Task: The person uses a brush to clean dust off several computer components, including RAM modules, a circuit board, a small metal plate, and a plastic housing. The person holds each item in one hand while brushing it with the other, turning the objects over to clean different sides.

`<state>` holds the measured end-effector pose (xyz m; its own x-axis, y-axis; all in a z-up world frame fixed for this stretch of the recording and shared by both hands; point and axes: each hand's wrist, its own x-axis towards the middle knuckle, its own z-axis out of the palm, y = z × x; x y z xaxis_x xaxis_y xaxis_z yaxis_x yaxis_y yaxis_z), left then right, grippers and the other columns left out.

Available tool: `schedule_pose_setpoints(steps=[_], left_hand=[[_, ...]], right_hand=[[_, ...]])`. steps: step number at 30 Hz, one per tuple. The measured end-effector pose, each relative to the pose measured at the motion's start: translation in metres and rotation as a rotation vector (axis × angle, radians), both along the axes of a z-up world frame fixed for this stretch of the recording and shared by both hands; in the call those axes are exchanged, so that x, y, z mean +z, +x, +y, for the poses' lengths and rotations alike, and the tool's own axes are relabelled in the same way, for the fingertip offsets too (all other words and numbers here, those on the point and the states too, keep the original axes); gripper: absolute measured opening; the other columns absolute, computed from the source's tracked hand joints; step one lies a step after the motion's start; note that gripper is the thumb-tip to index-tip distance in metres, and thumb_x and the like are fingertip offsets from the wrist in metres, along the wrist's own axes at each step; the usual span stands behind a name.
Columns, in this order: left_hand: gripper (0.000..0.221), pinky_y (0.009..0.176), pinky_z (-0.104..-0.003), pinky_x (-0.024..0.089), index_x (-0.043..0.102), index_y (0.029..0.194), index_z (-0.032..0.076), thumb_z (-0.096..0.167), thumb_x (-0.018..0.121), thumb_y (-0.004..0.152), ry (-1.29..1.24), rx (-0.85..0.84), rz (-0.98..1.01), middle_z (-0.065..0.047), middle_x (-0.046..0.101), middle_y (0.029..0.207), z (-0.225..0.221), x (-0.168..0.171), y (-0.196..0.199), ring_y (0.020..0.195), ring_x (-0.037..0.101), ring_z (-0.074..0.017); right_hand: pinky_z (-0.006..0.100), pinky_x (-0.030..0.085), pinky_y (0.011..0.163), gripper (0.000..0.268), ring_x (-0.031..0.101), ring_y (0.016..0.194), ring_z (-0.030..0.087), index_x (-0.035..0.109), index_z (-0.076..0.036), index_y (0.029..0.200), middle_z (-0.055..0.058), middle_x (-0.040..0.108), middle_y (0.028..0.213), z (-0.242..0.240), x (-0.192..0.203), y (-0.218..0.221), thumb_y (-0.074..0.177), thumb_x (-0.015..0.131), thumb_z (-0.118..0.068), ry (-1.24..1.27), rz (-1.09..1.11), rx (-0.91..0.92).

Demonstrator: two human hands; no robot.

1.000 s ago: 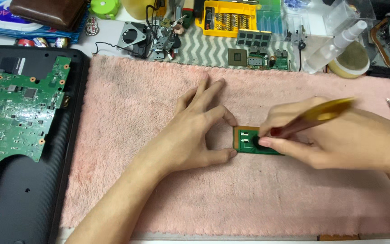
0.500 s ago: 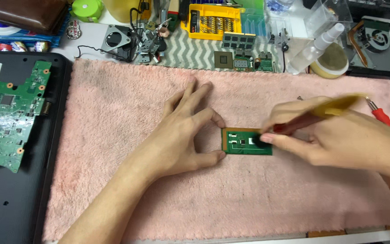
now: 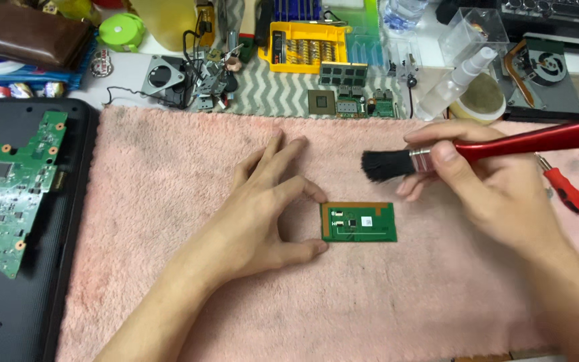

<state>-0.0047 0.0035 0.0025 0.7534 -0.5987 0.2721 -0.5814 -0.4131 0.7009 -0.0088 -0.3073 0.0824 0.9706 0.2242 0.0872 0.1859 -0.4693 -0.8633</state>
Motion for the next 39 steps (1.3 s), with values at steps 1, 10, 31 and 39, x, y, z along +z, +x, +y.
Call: schedule_pose_setpoints(steps=[1, 10, 31, 39], left_hand=[[0.061, 0.135, -0.065, 0.016, 0.075, 0.125, 0.019, 0.034, 0.104, 0.074, 0.002, -0.001, -0.004, -0.039, 0.038, 0.18, 0.0, 0.001, 0.0, 0.174, 0.018, -0.0629], [0.052, 0.137, -0.071, 0.008, 0.075, 0.117, 0.015, 0.03, 0.106, 0.077, 0.014, -0.031, 0.112, -0.037, 0.034, 0.182, 0.003, 0.014, -0.002, 0.175, 0.011, -0.057], [0.053, 0.134, -0.071, 0.016, 0.077, 0.117, 0.019, 0.038, 0.105, 0.076, 0.114, 0.015, 0.098, -0.023, 0.045, 0.183, 0.0, 0.023, 0.0, 0.179, 0.018, -0.052], [0.054, 0.134, -0.072, 0.014, 0.076, 0.119, 0.021, 0.038, 0.105, 0.077, 0.115, 0.009, 0.105, -0.021, 0.042, 0.185, 0.0, 0.021, -0.001, 0.179, 0.017, -0.0516]], right_hand=[[0.038, 0.079, 0.084, 0.038, 0.091, 0.082, 0.031, 0.07, 0.008, 0.137, 0.025, 0.086, 0.092, 0.002, -0.005, -0.002, 0.118, 0.052, -0.02, 0.002, -0.004, -0.001], [0.039, 0.079, 0.074, 0.027, 0.089, 0.081, 0.037, 0.066, 0.014, 0.131, 0.032, 0.083, 0.1, -0.004, -0.031, -0.027, 0.107, 0.077, 0.011, 0.058, 0.022, -0.299], [0.028, 0.041, 0.055, 0.018, 0.052, 0.053, 0.008, 0.073, -0.014, 0.087, -0.005, 0.064, 0.066, -0.013, -0.043, -0.022, 0.104, 0.07, -0.018, -0.133, 0.076, 0.244], [0.026, 0.04, 0.052, 0.011, 0.05, 0.055, 0.008, 0.076, -0.013, 0.1, -0.004, 0.065, 0.073, -0.01, -0.043, -0.022, 0.108, 0.07, -0.018, -0.13, 0.067, 0.244]])
